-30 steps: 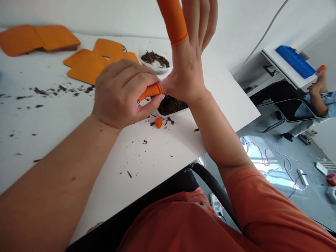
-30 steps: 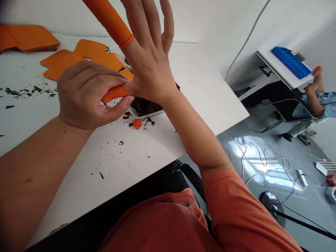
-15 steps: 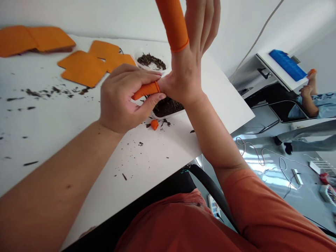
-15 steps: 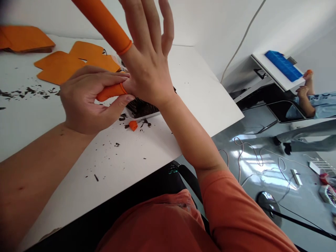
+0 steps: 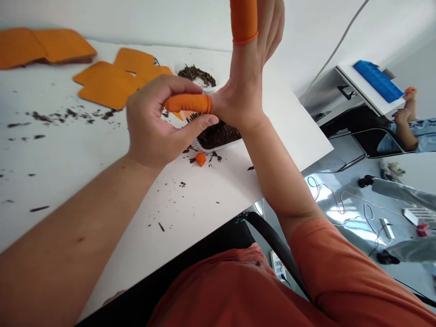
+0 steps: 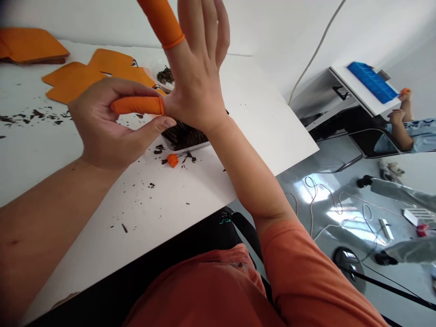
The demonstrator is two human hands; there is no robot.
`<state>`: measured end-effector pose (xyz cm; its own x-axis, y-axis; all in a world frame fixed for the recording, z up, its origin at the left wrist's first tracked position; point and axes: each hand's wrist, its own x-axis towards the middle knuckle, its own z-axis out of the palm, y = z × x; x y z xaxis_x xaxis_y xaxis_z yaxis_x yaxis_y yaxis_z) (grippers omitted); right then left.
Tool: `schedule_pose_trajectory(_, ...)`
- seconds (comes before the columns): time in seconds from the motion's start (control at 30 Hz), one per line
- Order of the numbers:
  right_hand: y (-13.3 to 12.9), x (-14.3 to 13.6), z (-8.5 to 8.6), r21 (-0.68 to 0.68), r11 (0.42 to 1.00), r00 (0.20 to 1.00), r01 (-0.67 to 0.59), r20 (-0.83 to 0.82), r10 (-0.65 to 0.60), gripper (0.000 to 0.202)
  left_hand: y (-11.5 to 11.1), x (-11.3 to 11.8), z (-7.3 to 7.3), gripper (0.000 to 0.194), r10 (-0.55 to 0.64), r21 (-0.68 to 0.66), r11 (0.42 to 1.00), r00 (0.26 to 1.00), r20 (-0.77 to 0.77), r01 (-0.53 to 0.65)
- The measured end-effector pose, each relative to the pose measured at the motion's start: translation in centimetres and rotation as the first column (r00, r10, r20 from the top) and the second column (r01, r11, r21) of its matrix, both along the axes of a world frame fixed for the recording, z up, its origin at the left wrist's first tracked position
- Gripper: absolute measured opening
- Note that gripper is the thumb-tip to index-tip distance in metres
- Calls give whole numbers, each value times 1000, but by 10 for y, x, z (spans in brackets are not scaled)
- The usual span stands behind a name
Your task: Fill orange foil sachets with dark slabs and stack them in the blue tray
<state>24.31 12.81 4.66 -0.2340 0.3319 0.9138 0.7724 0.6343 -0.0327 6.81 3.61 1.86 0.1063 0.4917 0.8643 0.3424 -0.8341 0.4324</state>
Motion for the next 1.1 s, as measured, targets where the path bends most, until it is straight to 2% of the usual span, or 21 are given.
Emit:
schedule_pose_trajectory(0.07, 27, 2, -2, -144, 989, 997, 32, -58, -41, 101, 12, -5, -6, 58, 6, 29, 1000, 1000, -10, -5)
schedule_pose_trajectory(0.13, 41, 3, -2, -218, 974, 993, 61, -90, -82, 100, 25, -11, -13, 69, 9, 49, 999, 1000, -2, -9)
schedule_pose_trajectory(0.23, 31, 2, 2, -177, 980, 993, 95, -52, -106, 103, 37, -19, -17, 76, -32, 39, 999, 999, 1, 32)
schedule_pose_trajectory(0.37, 7, 0, 6, -193, 970, 989, 145, 15, -144, 106, 38, -22, -11, 68, -122, -44, 992, 990, -70, 120)
schedule_pose_trajectory(0.53, 12, -3, 5, -166, 968, 981, 189, 75, -179, 111, 32, -17, -1, 65, -241, -104, 965, 971, 6, 240)
schedule_pose_trajectory(0.67, 34, -9, 2, -245, 958, 988, 148, -12, -156, 105, 26, -10, 5, 62, -264, -155, 950, 962, 75, 272)
schedule_pose_trajectory(0.8, 42, -7, -5, -230, 973, 996, -19, -93, -3, 91, 19, -3, 12, 59, -256, -171, 949, 964, 72, 264)
schedule_pose_trajectory(0.93, 22, 2, -7, -184, 979, 994, -89, -72, 77, 98, 14, 1, 16, 54, -232, -133, 962, 970, 73, 240)
schedule_pose_trajectory(1.0, 4, 5, -3, -153, 984, 995, -93, -53, 86, 102, 12, 1, 15, 49, -218, -106, 969, 974, 66, 224)
schedule_pose_trajectory(1.1, -22, 9, 6, -138, 984, 993, -116, -31, 113, 96, 11, 0, 13, 44, -167, -84, 982, 985, 43, 170)
